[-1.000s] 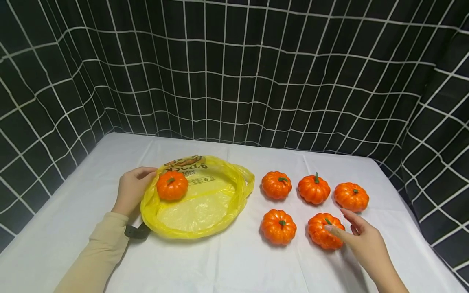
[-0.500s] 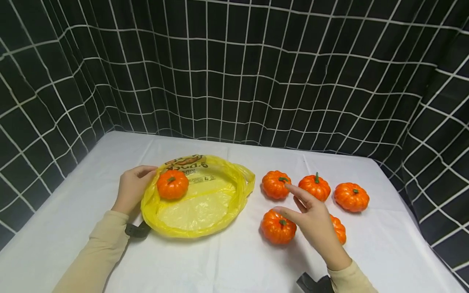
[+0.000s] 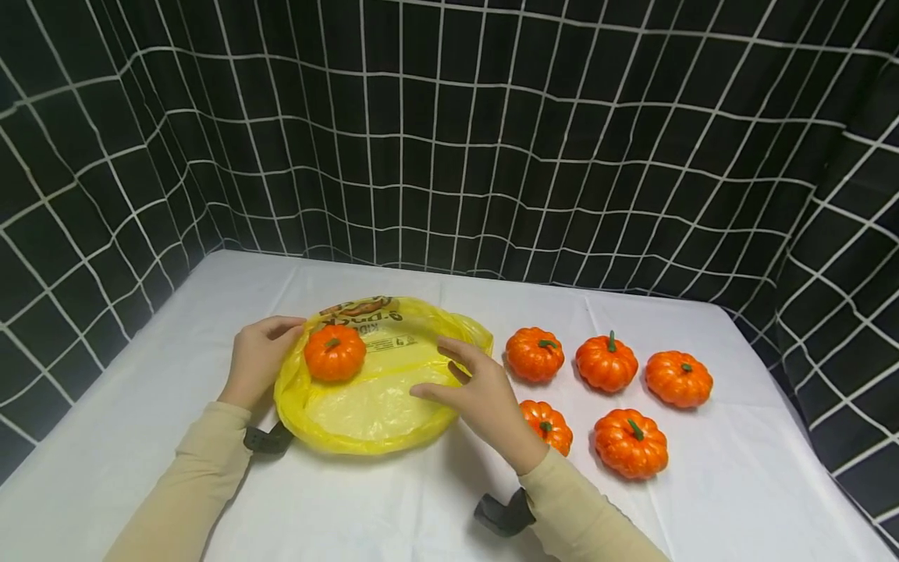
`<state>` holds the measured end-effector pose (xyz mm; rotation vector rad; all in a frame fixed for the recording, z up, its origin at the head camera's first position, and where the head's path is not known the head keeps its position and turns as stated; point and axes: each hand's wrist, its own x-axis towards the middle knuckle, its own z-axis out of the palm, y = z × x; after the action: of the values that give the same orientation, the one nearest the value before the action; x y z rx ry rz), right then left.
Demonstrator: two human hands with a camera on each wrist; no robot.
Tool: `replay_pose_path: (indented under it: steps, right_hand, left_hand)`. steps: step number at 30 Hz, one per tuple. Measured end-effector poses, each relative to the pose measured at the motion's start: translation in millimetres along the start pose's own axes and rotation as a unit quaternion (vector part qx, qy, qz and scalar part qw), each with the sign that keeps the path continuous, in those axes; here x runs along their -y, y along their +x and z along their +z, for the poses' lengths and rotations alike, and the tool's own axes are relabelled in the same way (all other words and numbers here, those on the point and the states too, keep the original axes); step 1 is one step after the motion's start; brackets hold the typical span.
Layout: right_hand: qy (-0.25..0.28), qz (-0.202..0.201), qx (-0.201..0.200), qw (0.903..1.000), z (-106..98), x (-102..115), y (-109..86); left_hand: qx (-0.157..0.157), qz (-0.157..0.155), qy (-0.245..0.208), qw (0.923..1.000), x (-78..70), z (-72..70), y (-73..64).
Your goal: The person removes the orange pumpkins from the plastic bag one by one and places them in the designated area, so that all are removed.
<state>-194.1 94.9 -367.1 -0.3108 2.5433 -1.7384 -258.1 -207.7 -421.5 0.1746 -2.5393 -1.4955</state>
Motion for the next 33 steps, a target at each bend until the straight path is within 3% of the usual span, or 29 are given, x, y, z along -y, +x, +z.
replay_pose_path:
  steps: [15, 23, 33]
  right_hand:
    - [0.035, 0.025, 0.047, 0.9980, 63.7, 7.1, 39.1]
    - [0.037, 0.056, 0.025, 0.9974, 89.4, -0.4, 58.8]
    - [-0.014, 0.075, 0.008, 0.9970, 111.6, -6.0, 75.5]
  left_hand:
    - [0.002, 0.004, -0.007, 1.0000, -2.2, -0.8, 0.1]
    - [0.004, 0.005, -0.010, 0.9999, -1.2, 0.1, 0.2]
    - [0.008, -0.004, -0.008, 0.9999, -1.9, 0.0, 0.0]
